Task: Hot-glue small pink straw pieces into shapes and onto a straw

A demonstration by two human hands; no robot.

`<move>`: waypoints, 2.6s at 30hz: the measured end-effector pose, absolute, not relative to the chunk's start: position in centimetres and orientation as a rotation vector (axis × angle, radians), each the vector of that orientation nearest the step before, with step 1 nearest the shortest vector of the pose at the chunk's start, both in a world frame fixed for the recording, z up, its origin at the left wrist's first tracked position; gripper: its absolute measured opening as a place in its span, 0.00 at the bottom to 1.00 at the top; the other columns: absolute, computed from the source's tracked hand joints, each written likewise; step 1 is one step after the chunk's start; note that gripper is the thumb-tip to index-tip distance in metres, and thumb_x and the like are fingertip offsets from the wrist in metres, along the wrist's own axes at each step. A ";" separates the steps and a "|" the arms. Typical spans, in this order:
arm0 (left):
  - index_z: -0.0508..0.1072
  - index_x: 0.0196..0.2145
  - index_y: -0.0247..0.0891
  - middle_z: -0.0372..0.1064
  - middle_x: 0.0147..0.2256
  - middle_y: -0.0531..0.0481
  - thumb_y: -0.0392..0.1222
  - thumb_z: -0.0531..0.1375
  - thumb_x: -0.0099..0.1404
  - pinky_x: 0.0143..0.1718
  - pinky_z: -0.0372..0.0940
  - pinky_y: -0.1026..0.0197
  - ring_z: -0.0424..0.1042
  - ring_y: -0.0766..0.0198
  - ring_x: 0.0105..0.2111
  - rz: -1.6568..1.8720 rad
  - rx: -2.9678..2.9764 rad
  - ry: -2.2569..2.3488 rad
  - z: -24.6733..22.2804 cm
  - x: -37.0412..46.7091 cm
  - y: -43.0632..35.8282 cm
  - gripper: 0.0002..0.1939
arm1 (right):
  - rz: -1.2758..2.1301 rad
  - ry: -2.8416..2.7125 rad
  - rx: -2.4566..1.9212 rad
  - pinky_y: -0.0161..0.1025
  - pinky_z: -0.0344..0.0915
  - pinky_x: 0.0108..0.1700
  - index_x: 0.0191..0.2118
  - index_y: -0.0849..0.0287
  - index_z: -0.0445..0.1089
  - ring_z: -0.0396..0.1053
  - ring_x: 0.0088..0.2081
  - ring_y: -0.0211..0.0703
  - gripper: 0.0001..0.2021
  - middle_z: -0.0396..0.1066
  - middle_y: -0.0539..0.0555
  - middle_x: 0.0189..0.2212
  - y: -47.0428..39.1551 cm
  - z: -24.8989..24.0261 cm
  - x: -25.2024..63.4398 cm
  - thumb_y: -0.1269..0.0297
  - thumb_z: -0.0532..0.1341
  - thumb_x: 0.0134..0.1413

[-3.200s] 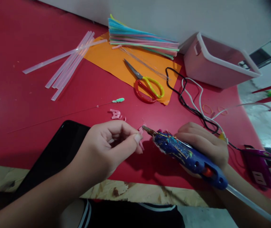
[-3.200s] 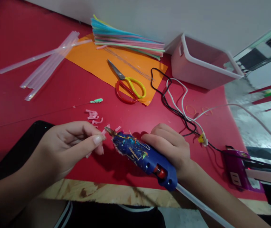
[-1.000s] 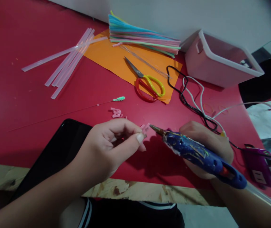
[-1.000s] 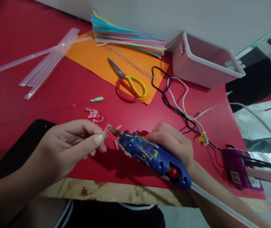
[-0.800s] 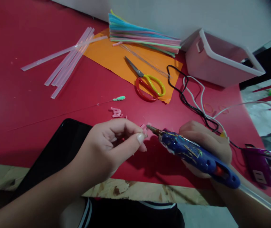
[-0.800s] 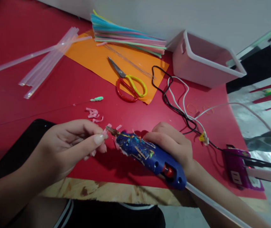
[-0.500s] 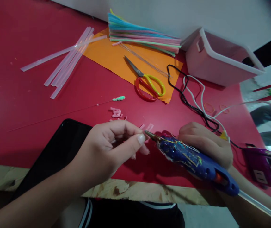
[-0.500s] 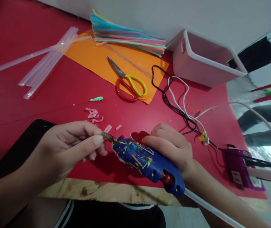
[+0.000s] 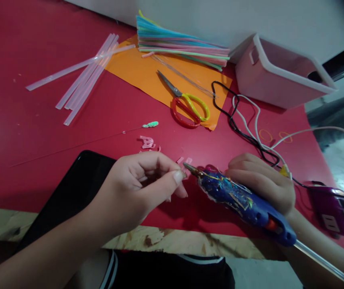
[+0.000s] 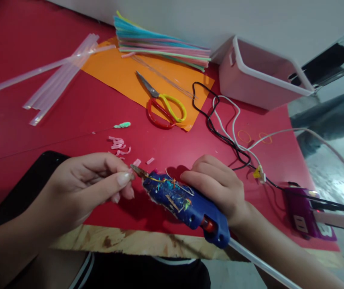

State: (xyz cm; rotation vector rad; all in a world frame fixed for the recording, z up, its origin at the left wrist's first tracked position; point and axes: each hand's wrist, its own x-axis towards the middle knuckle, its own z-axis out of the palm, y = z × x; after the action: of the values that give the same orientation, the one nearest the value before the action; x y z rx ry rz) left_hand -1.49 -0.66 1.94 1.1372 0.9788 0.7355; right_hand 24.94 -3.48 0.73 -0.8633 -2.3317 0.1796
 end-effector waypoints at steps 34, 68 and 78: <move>0.75 0.24 0.39 0.77 0.23 0.54 0.35 0.64 0.62 0.25 0.66 0.71 0.72 0.71 0.22 0.807 1.177 1.066 2.1 -1.2 -1.2 0.09 | 0.174 -2.314 -0.887 0.42 0.68 0.34 0.47 0.63 0.69 0.68 0.32 0.43 0.08 0.68 0.55 0.30 -3.6 0.5 25.2 0.72 0.59 0.62; 0.75 0.29 0.38 0.73 0.23 0.54 0.42 0.64 0.63 0.20 0.55 0.68 0.63 0.71 0.21 0.704 1.147 1.040 1.9 -2.3 -1.0 0.07 | 0.280 -2.255 -0.915 0.40 0.63 0.33 0.49 0.58 0.66 0.65 0.30 0.43 0.15 0.69 0.55 0.30 -3.6 -1.4 24.4 0.55 0.60 0.63; 0.74 0.30 0.38 0.74 0.24 0.56 0.39 0.64 0.65 0.19 0.53 0.70 0.62 0.74 0.20 0.755 1.125 0.984 1.3 -2.4 -1.1 0.06 | 0.027 -2.269 -1.356 0.42 0.67 0.37 0.49 0.58 0.64 0.68 0.35 0.47 0.15 0.72 0.56 0.35 -2.9 -1.5 24.9 0.70 0.60 0.55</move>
State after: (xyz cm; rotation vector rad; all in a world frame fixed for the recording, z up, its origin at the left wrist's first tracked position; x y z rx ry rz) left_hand -2.37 -1.10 1.29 1.1255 0.9843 0.7548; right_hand 24.93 -2.92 -1.48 -1.3559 -2.2694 0.0274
